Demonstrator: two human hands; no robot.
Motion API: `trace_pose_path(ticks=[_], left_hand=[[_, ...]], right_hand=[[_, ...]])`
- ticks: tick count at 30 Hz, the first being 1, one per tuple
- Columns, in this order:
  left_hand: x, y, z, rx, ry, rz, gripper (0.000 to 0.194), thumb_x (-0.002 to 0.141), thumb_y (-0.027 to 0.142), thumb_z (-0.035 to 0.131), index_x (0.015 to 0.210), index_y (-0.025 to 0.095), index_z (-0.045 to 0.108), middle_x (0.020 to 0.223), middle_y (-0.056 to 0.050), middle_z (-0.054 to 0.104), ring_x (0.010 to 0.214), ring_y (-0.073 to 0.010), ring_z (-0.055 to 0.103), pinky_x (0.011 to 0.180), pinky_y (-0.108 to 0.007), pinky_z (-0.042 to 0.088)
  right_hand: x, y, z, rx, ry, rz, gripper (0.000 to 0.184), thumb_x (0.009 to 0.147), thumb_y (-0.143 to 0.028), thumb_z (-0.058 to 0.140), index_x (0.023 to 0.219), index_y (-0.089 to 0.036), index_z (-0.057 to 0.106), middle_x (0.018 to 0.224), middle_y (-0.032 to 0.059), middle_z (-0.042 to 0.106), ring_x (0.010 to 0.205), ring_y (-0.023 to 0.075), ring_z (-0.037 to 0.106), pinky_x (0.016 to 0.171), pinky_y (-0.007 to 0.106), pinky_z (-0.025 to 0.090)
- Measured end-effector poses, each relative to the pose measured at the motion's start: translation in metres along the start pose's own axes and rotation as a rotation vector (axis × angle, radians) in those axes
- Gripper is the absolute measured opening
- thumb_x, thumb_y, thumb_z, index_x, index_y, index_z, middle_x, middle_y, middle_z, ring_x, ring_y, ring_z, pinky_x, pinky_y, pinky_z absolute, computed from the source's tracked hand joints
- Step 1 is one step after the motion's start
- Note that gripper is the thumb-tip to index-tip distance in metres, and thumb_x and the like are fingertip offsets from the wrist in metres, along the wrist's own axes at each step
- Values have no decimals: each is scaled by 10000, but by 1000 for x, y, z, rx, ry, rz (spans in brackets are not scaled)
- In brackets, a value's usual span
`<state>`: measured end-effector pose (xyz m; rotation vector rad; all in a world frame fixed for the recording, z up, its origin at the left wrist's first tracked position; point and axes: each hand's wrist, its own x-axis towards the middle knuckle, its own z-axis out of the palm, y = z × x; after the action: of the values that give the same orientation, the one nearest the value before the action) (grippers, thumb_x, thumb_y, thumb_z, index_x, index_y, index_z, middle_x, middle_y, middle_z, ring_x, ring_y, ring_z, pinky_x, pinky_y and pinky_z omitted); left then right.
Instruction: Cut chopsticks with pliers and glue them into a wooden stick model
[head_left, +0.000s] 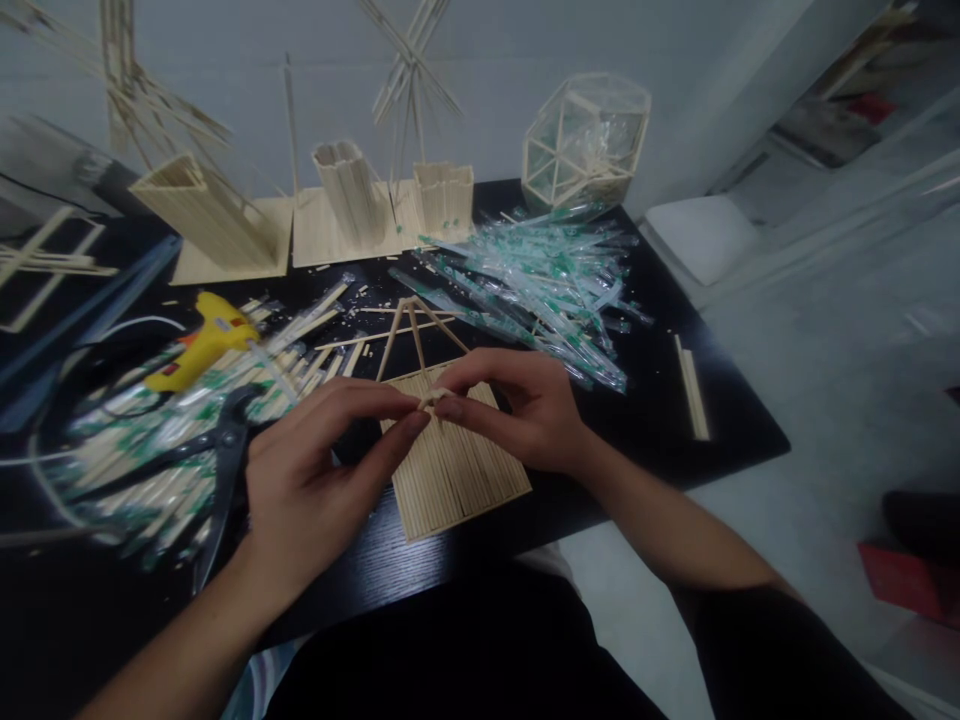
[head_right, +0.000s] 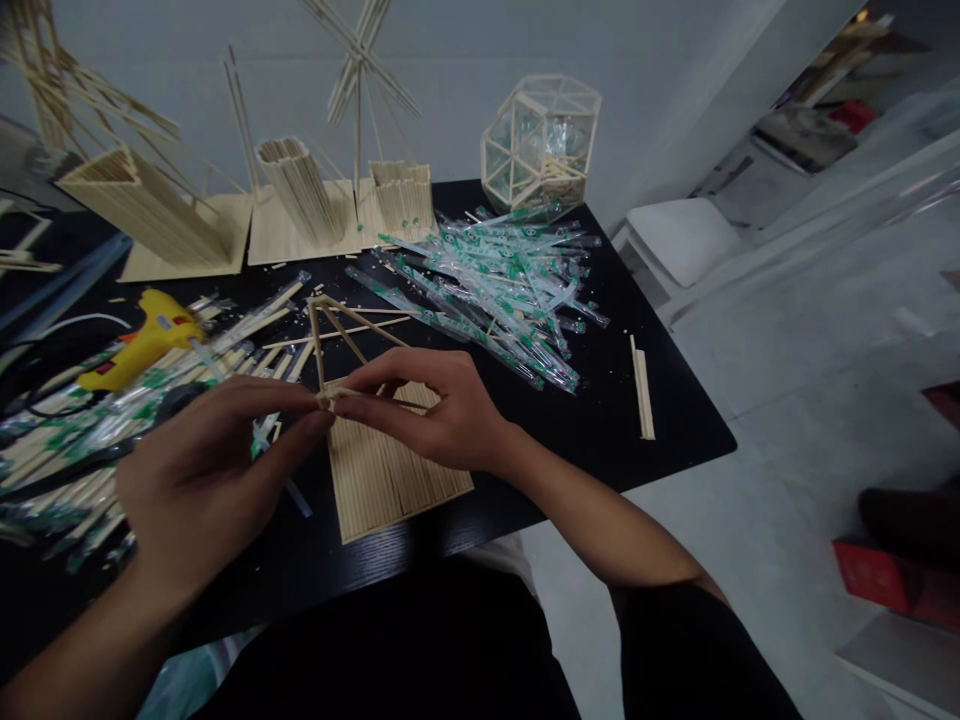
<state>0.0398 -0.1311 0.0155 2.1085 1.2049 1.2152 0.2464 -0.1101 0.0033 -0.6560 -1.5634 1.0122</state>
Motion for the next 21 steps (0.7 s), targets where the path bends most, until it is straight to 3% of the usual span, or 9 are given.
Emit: trace_pose_path(ticks=[12, 17, 21], left_hand=[[1, -1, 0, 30, 15, 35, 186, 853, 136, 759, 978, 263, 705, 913, 38, 730, 810, -125, 676, 756, -300, 539], [0, -4, -3, -27, 10, -8, 215, 846, 182, 767, 1030, 254, 681, 948, 5, 712, 852, -170, 673, 788, -355, 546], [-5, -5, -12, -75, 63, -55, 101, 888, 166, 695, 928, 234, 632, 845, 18, 628, 759, -140, 606, 705, -313, 496]], right_hand=[[-1, 3, 0, -15, 3, -17, 80, 874, -174, 781, 953, -180, 771, 879, 26, 786, 758, 123, 709, 715, 257, 578], [0, -1, -7, -36, -14, 19, 226, 828, -208, 832, 1038, -186, 753, 950, 37, 783, 849, 148, 715, 800, 289, 577], [0, -4, -14, -23, 105, 12, 223, 909, -353, 747, 1073, -203, 723, 993, 54, 741, 934, 186, 691, 839, 342, 554]])
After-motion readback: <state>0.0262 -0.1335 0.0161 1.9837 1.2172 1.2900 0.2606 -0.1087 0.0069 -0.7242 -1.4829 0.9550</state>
